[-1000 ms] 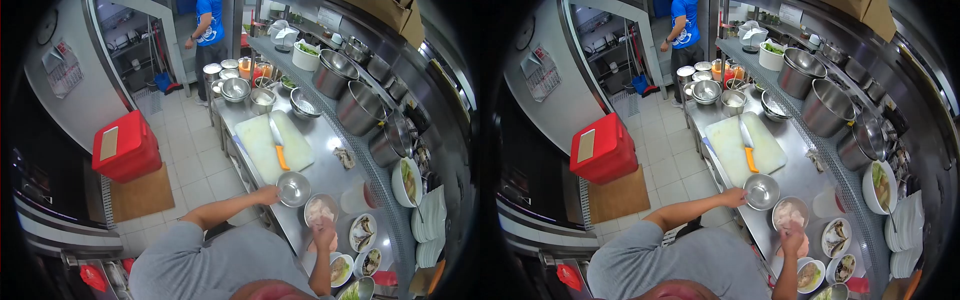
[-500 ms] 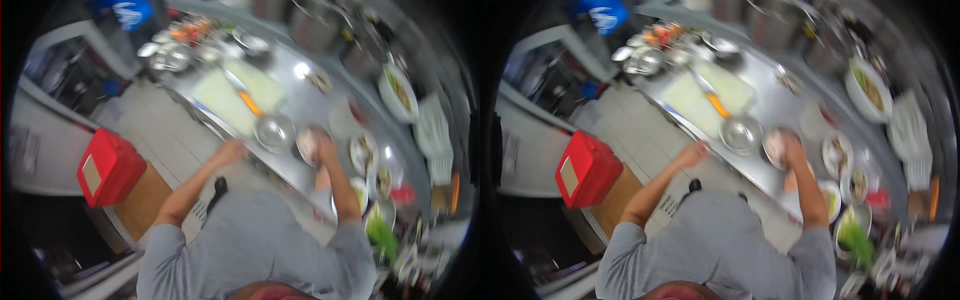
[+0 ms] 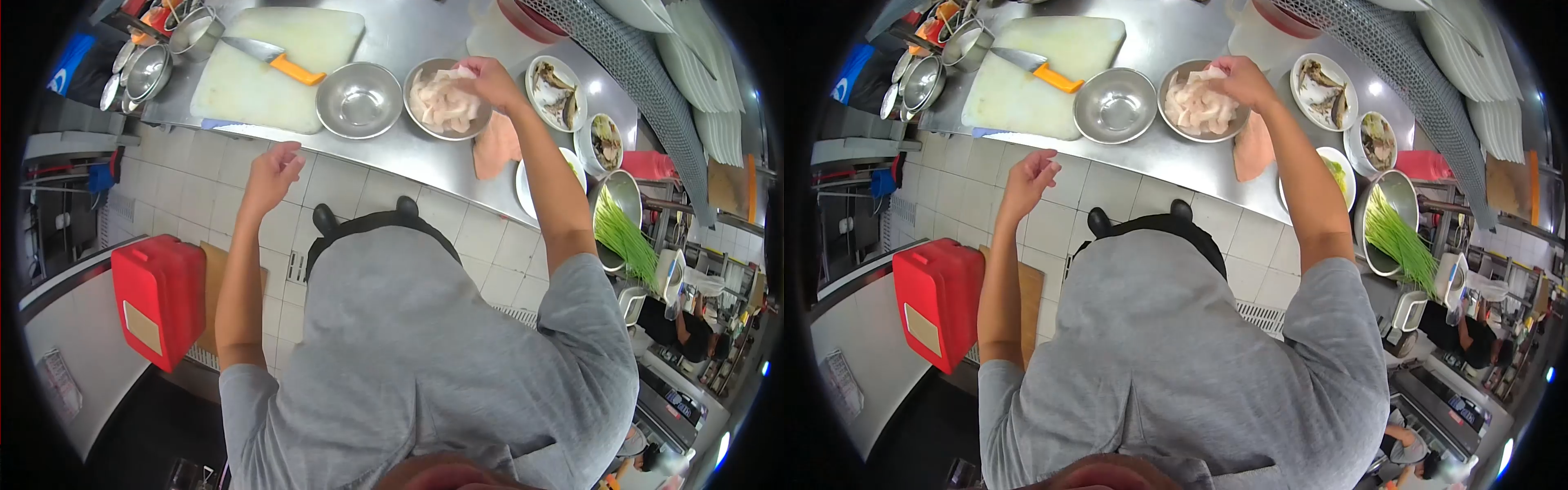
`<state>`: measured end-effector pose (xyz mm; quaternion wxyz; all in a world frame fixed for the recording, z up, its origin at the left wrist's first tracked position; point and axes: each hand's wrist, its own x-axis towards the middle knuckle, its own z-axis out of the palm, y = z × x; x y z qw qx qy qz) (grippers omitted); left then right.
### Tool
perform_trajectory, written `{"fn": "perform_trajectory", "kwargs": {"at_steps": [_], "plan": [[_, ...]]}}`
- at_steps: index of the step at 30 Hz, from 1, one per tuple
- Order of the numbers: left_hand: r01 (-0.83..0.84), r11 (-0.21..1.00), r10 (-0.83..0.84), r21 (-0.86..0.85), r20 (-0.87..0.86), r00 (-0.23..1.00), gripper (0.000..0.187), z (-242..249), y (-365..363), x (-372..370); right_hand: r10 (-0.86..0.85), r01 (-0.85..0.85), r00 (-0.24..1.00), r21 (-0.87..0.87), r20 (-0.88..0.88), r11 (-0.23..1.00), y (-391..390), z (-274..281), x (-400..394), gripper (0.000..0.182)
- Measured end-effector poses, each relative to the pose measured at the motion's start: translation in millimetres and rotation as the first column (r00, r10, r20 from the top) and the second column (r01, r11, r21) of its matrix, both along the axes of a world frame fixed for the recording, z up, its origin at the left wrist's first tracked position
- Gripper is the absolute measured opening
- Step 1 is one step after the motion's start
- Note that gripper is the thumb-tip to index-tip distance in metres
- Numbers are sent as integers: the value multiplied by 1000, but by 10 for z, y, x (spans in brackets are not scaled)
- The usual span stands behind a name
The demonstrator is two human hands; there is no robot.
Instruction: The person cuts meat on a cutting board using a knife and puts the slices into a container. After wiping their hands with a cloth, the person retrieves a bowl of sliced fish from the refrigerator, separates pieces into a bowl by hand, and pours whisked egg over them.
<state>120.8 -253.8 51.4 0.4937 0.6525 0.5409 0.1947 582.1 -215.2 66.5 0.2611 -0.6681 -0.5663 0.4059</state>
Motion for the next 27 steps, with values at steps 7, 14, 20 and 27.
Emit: {"fn": "perform_trajectory", "kwargs": {"at_steps": [7,14,20,27], "plan": [[78,997,-78,-10,39,996,40,-55,53,153,-61,61,998,-88,5,994,27,-10,123,27],[59,998,-58,-33,11,998,39,43,110,79,-119,106,990,-151,-76,983,-81,-26,225,25],[61,998,-60,-30,13,998,38,116,71,95,-45,30,976,-71,-215,997,-124,-153,325,30],[86,994,-76,-63,145,987,34,463,-15,177,-179,121,955,-241,-237,963,-103,6,268,26]]}}
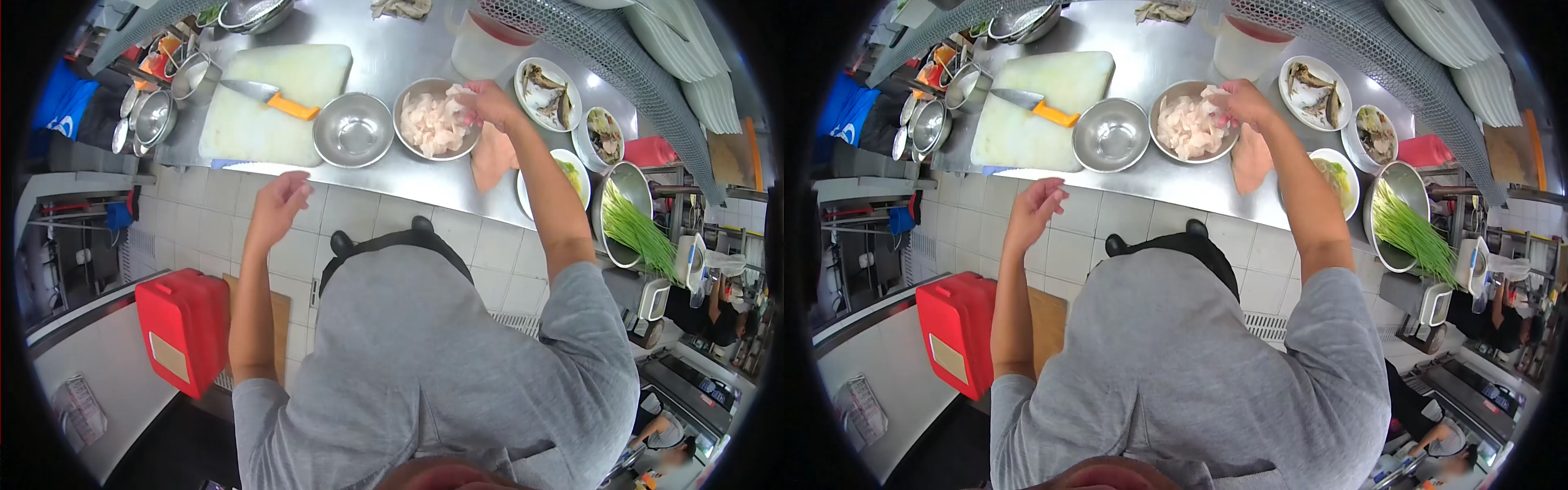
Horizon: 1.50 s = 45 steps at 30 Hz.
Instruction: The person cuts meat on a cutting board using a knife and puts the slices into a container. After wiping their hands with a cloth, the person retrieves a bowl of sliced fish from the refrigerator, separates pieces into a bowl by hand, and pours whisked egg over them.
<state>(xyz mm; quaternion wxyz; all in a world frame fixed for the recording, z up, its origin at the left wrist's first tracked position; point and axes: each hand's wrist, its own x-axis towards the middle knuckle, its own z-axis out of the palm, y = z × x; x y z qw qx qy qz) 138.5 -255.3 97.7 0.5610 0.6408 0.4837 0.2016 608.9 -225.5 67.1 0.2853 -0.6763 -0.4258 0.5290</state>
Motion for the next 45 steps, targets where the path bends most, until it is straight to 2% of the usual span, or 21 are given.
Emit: {"fn": "perform_trajectory", "kwargs": {"at_steps": [1,3,4,5,6,7,9,11,13,17,21,23,26,29,32,35,38,39,41,44,45], "plan": [[19,999,-17,-30,41,999,33,285,-95,64,3,-3,1000,1,22,1000,13,7,2,27],[148,989,-137,-5,359,923,31,963,-378,159,-7,7,999,-5,33,1000,-41,-40,-2,28],[239,966,-257,97,430,866,34,1305,-489,198,-18,18,1000,3,25,1000,-43,-63,11,29],[230,959,-284,168,526,801,38,1655,-671,311,-24,23,1000,13,18,1000,-24,-79,22,29],[147,895,-376,421,535,757,25,1897,-814,469,-41,42,998,17,-45,999,-13,-108,42,29],[329,843,-534,425,586,609,23,2111,-772,515,-57,59,992,13,-110,998,-29,-152,57,29],[486,742,-657,461,644,393,21,2337,-780,586,-76,81,981,18,-180,997,-14,-176,36,30],[481,725,-668,492,670,322,20,2429,-926,657,-90,98,977,33,-192,995,-6,-158,11,30],[404,732,-675,549,665,320,21,2392,-1024,730,-83,90,989,50,-121,995,13,-115,3,29],[399,750,-651,527,694,307,21,2397,-988,703,-61,57,997,104,44,993,54,52,-24,24],[387,768,-627,510,721,296,21,2401,-986,621,-46,34,995,128,90,991,85,42,43,21],[399,774,-614,492,737,283,20,2415,-992,619,1,-15,992,116,123,993,59,58,69,23],[513,712,-645,480,736,205,30,2482,-874,619,84,-108,987,185,135,977,-145,134,-148,27],[500,751,-617,432,728,299,23,2408,-922,522,265,-348,887,168,379,922,-196,-18,-160,32],[554,709,-662,437,682,311,27,2307,-753,524,28,-341,718,317,695,885,-27,-199,-177,39],[503,753,-654,425,569,498,34,2175,-728,542,111,-500,576,241,810,832,83,-510,-210,41],[293,865,-486,408,529,696,43,2003,-889,495,287,-442,589,3,756,897,155,-349,-258,39],[218,891,-413,397,515,751,45,1965,-934,472,294,-458,576,3,763,889,176,-390,-236,39],[198,936,-331,292,531,780,40,1912,-943,317,304,-486,550,2,778,874,207,-436,-111,40],[103,965,-214,242,492,844,41,1846,-962,168,245,-346,792,80,559,935,201,-303,74,33],[97,968,-204,233,493,846,41,1798,-957,117,199,-260,912,129,359,957,184,-207,101,30]]}}
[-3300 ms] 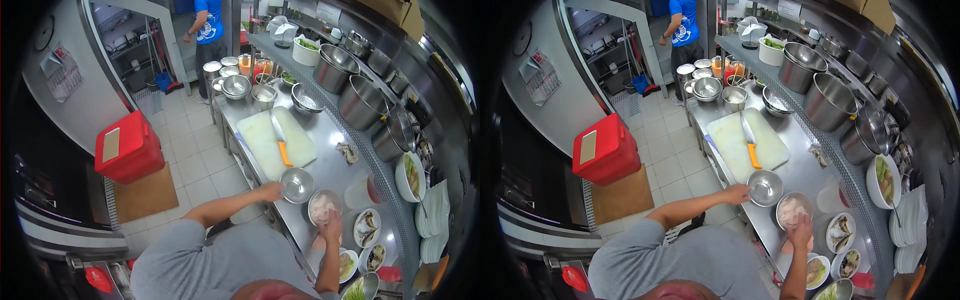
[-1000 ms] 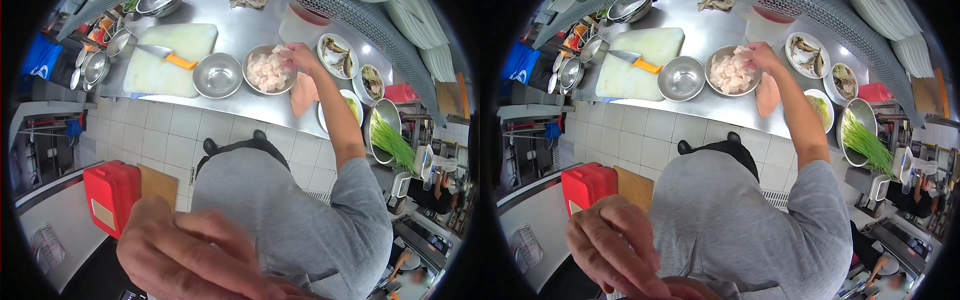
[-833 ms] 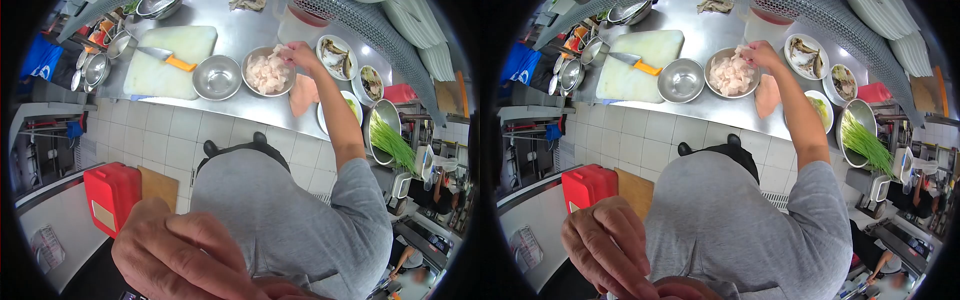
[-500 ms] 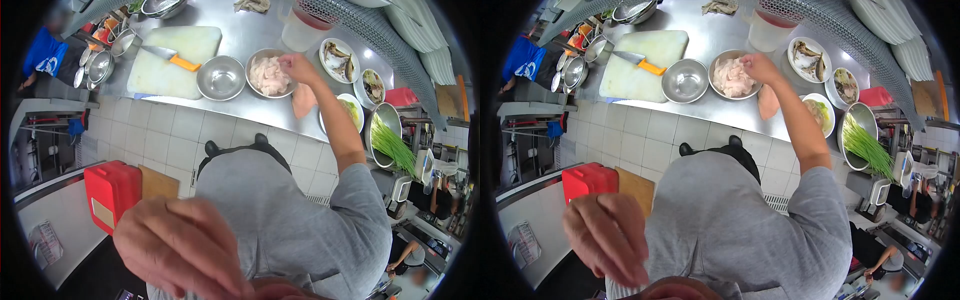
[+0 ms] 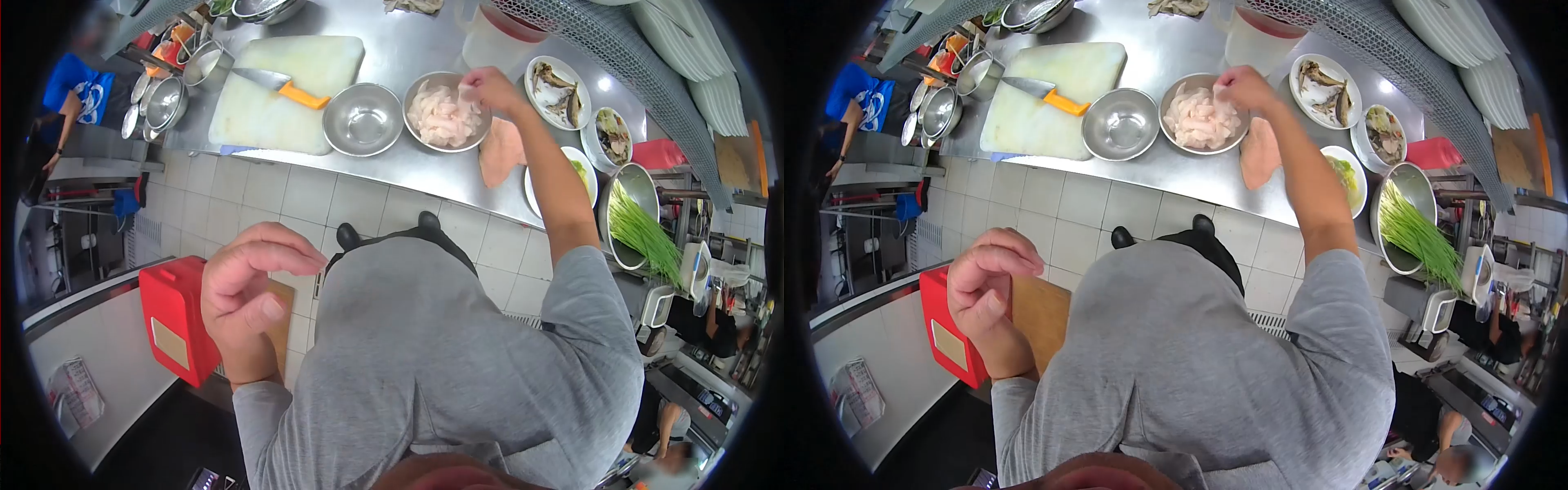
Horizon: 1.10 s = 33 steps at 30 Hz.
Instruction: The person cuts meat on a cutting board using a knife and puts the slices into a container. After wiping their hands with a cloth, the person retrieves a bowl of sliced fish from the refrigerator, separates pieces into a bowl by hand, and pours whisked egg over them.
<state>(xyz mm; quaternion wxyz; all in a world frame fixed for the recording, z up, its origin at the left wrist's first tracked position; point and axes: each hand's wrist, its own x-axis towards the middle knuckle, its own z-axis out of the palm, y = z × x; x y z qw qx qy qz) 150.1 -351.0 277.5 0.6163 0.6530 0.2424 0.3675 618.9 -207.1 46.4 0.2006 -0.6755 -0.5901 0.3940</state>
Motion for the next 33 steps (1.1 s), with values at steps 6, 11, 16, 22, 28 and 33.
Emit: {"fn": "perform_trajectory", "kwargs": {"at_steps": [6,11,16,22,28,33], "plan": [[74,997,-74,-16,-2,997,34,-389,318,-58,-128,122,808,-49,-575,991,-150,363,10,25],[-45,992,23,-120,-180,983,35,-962,860,651,-82,90,806,-16,-586,996,-235,501,-146,27],[-7,998,34,59,-459,888,47,-1592,1451,1750,53,-42,704,33,-709,999,-298,625,-379,33],[89,984,-156,-154,-505,849,31,-1769,1629,1982,90,-33,776,102,-624,994,-397,782,-481,37],[108,919,-233,-380,-299,926,18,-1849,1761,1925,69,-24,881,101,-468,995,-404,848,-363,31],[146,908,-254,-392,-241,937,16,-1804,1844,1760,-9,40,886,56,-463,998,-394,753,-243,29]]}}
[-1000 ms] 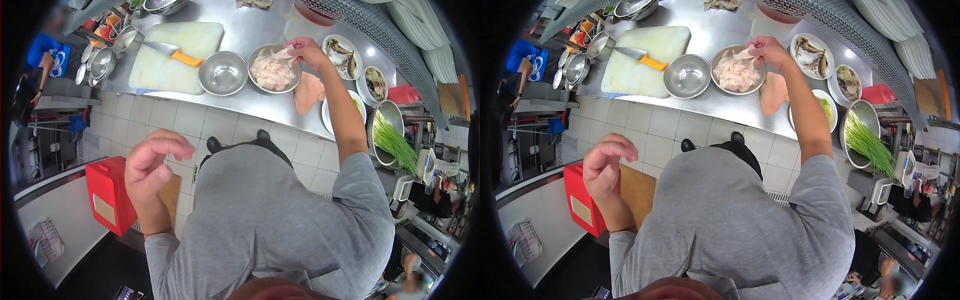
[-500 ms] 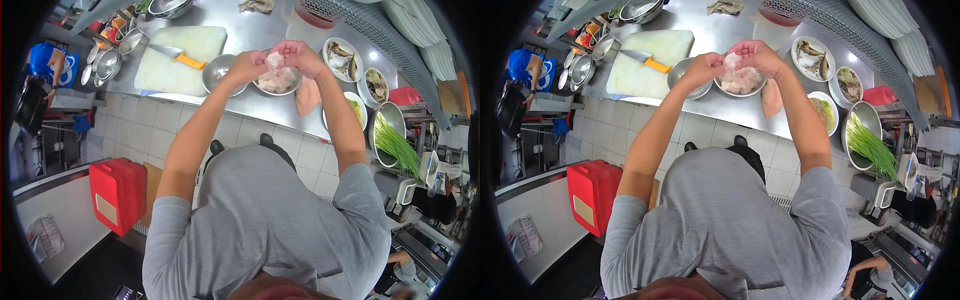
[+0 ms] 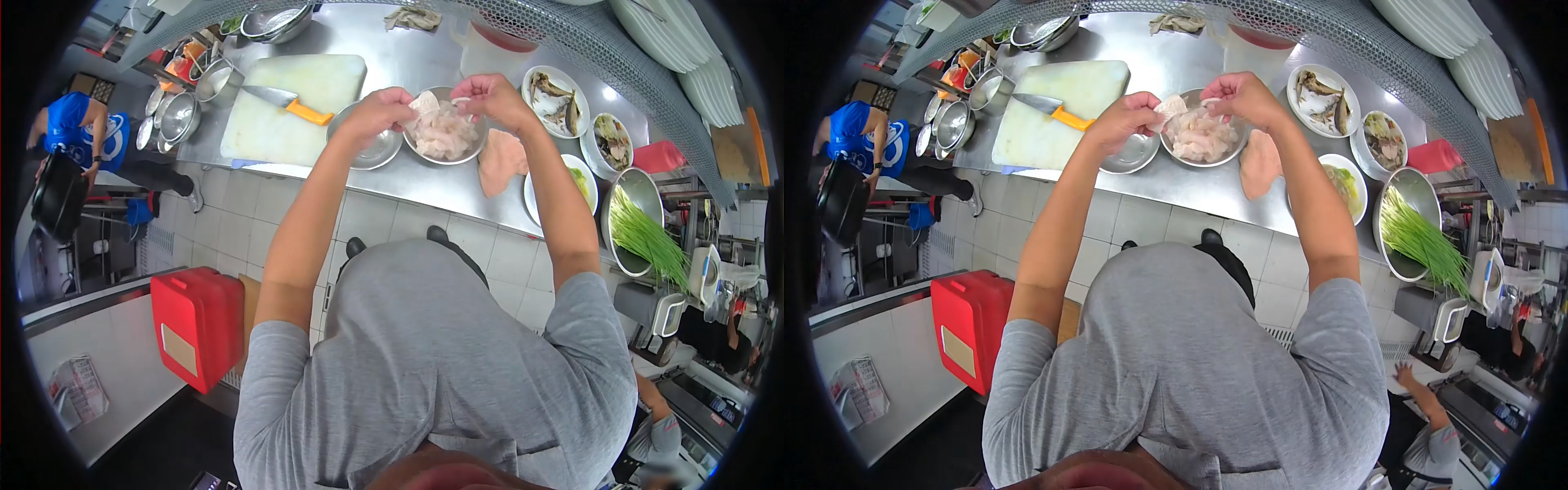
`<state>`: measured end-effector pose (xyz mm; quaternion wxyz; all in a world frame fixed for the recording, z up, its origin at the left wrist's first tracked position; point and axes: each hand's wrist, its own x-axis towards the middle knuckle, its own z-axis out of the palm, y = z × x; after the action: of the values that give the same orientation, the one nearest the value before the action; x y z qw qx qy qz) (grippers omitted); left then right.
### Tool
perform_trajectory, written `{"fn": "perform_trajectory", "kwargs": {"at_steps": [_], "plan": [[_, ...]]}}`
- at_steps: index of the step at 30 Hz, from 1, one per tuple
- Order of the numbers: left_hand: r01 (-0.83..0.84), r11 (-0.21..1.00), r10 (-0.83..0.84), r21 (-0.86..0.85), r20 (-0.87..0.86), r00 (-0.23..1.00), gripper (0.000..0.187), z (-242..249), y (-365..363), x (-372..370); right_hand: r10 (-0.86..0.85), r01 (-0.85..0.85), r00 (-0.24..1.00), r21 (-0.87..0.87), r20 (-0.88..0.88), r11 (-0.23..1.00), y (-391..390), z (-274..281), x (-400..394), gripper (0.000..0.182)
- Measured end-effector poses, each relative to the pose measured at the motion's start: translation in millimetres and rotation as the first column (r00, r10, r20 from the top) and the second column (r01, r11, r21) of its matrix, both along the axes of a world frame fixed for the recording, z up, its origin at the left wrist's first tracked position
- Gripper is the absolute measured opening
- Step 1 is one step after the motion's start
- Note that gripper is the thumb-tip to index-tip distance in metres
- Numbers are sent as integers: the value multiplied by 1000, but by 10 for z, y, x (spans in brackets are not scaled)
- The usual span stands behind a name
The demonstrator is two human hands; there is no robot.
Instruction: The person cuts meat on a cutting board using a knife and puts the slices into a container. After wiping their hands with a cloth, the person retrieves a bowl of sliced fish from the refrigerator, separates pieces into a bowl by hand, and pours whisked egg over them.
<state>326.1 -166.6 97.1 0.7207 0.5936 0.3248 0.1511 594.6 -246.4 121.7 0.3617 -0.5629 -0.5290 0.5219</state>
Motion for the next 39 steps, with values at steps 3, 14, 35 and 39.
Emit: {"fn": "perform_trajectory", "kwargs": {"at_steps": [3,14,35,39], "plan": [[-22,1000,22,14,-5,1000,20,91,5,-98,76,-180,815,127,574,975,13,-131,-16,35],[11,870,133,493,-257,957,25,-47,7,-557,65,-60,977,33,-201,998,300,-410,-930,16],[-175,893,246,414,-125,961,26,93,24,-1200,55,-54,998,130,-1,990,530,-111,-1446,15],[-160,886,263,434,-190,946,27,297,10,-1202,91,-87,995,94,-47,992,538,37,-1441,19]]}}
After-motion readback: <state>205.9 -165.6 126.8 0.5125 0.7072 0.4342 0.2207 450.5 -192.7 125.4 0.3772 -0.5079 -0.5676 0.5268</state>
